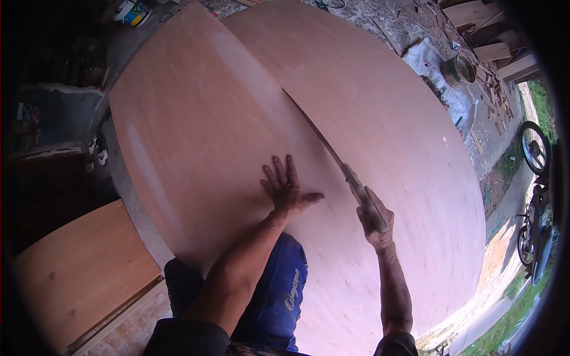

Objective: The person positions a large sheet of plywood on a workbench, then uses a hand saw to cut it into two pieces. The person repositions the sheet and continues sawing until the cut is complete.

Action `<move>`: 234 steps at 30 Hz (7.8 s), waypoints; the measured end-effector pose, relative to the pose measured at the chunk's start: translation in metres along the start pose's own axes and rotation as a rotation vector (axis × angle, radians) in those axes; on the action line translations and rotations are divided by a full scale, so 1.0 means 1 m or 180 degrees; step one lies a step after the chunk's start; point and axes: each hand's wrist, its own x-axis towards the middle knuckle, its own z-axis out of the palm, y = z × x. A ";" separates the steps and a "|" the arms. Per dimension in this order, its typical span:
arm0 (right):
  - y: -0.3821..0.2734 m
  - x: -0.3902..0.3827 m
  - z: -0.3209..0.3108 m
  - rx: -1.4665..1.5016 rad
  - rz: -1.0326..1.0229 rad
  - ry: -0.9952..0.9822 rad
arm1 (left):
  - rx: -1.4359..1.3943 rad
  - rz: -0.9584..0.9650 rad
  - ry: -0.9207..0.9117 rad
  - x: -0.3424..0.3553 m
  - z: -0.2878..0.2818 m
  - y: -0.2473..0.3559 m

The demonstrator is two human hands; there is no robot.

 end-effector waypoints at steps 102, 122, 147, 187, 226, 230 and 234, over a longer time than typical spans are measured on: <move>-0.458 -0.287 0.136 -0.0466 -0.0019 0.1175 | 0.0949 0.1445 -0.0839 -0.270 -0.070 -0.392; -0.612 -0.665 0.223 -0.1597 0.3154 0.3874 | 0.1658 0.1909 -0.2772 -0.291 -0.094 -0.495; -0.619 -0.731 0.249 0.1544 0.2260 0.6394 | 0.1947 0.0284 -0.2815 -0.360 -0.284 -0.601; -0.363 -1.285 0.105 0.0792 0.2725 0.7277 | 0.1928 0.1354 -0.2793 -0.805 0.327 -0.215; 0.081 -1.391 -0.470 0.1338 0.1748 0.2570 | -0.6649 -0.2818 -0.0948 -1.147 0.846 0.122; 0.122 -1.347 -0.511 0.1147 0.1852 0.2568 | -0.7006 -0.3319 -0.1031 -1.103 0.905 0.198; 0.149 -1.282 -0.533 0.1132 0.1776 0.2267 | -0.7732 -0.3210 -0.0196 -1.057 0.968 0.177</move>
